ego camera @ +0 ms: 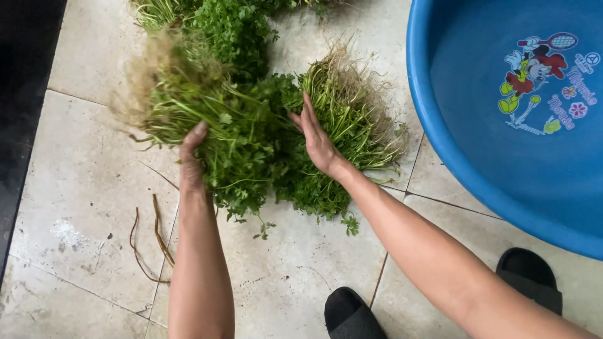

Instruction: The recorder is cleaning roots off cilantro bunches and then chopping the cilantro into a plastic bowl on the floor.

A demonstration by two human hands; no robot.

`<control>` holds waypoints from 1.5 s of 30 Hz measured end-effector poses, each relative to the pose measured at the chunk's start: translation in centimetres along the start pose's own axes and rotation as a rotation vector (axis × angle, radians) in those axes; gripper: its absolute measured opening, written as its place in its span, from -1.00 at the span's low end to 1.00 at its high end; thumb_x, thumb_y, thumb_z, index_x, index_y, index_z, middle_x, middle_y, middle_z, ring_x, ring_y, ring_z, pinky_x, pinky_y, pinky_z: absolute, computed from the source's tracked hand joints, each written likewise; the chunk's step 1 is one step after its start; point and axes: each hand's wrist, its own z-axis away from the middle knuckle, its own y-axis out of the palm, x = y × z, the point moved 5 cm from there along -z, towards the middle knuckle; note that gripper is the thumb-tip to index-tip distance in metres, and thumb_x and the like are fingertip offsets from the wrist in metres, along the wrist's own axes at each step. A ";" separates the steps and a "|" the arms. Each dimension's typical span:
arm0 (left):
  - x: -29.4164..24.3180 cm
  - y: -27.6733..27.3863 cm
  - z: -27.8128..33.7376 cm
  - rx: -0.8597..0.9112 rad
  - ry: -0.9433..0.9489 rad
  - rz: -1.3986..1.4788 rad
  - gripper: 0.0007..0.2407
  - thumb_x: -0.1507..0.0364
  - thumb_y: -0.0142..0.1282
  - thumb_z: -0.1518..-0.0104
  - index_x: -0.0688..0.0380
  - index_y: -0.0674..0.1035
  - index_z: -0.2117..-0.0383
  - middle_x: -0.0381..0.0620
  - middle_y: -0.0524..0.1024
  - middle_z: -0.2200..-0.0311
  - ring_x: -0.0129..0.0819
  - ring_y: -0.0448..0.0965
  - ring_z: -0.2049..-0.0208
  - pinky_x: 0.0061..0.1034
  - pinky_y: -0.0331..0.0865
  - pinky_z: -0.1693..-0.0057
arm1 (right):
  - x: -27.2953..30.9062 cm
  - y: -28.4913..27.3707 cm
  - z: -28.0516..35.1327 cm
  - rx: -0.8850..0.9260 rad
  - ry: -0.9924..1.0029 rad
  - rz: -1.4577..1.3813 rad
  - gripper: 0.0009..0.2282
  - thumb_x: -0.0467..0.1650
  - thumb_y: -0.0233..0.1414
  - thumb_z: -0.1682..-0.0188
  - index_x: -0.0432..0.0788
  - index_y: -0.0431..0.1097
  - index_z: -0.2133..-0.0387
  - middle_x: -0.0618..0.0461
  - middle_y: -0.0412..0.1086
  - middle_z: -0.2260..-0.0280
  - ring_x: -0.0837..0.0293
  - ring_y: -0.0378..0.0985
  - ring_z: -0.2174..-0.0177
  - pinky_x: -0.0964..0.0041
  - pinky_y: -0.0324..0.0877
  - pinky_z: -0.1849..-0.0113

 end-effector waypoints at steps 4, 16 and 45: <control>-5.8 2.3 4.5 0.057 0.110 0.202 -0.45 0.20 0.29 0.10 0.23 0.55 -0.03 0.12 0.52 -0.02 -0.04 0.53 -0.02 -0.13 0.49 -0.15 | 0.3 0.2 0.2 0.061 0.101 0.051 -0.23 0.15 -0.59 0.00 0.15 -0.62 -0.43 -0.13 -0.16 -0.42 -0.17 -0.02 -0.37 -0.46 -0.33 -0.26; -13.9 -1.2 11.0 0.202 0.377 0.366 -0.39 0.17 0.19 0.03 0.25 0.48 -0.18 0.16 0.49 -0.07 0.01 0.53 -0.08 -0.16 0.50 -0.21 | 2.8 -0.2 0.1 -0.028 0.106 -0.067 -0.25 -0.16 -0.09 -0.14 0.10 -0.54 -0.43 -0.18 0.10 -0.35 -0.06 0.23 -0.26 -0.34 0.06 -0.18; -7.5 12.4 14.3 0.452 0.058 0.592 -0.26 0.22 0.28 0.17 0.16 0.39 -0.27 0.10 0.47 -0.14 -0.04 0.54 -0.10 -0.10 0.46 -0.27 | 22.6 3.3 5.6 -0.175 -0.391 0.285 -0.65 -0.19 0.21 0.07 -0.19 0.53 0.18 0.13 0.52 0.43 0.29 0.57 0.48 0.40 0.52 0.42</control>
